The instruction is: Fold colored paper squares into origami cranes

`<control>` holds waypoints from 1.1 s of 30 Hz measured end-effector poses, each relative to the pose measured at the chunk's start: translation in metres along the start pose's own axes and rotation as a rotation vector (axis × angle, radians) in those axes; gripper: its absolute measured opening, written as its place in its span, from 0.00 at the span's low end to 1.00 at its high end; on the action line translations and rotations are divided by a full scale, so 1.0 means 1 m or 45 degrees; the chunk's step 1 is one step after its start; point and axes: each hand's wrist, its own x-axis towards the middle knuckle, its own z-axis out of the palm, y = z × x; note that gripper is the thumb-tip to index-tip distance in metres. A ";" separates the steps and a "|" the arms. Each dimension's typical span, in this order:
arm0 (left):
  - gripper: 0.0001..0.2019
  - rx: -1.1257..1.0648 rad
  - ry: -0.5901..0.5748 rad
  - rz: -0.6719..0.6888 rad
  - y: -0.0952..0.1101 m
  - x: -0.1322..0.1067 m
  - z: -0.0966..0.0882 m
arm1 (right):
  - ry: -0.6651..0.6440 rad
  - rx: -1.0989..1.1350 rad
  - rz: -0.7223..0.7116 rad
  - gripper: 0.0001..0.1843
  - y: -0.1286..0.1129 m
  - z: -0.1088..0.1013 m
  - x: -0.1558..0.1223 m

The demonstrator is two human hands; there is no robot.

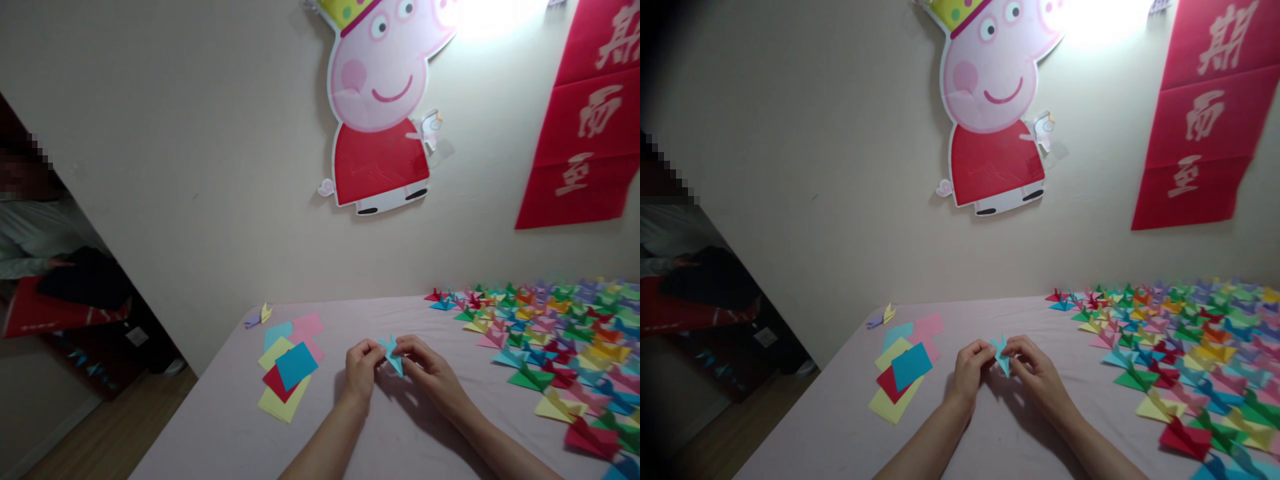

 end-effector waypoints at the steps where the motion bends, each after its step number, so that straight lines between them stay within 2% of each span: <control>1: 0.17 0.001 0.002 0.003 0.000 0.000 0.000 | -0.017 0.010 0.023 0.10 -0.001 0.000 0.000; 6: 0.18 0.006 0.007 0.013 0.000 0.001 -0.001 | -0.059 0.111 0.119 0.12 -0.005 0.001 0.000; 12: 0.17 0.041 -0.034 0.021 -0.004 0.001 -0.001 | 0.022 0.259 0.202 0.17 -0.003 0.002 0.001; 20: 0.15 0.212 -0.096 0.156 -0.003 -0.006 0.002 | 0.107 0.327 0.299 0.24 -0.001 0.000 0.004; 28: 0.12 0.305 -0.018 0.226 -0.012 -0.002 0.006 | 0.216 0.390 0.284 0.26 0.006 0.004 0.003; 33: 0.14 0.270 0.000 0.244 -0.015 -0.002 0.006 | 0.201 0.342 0.324 0.28 0.005 0.004 0.004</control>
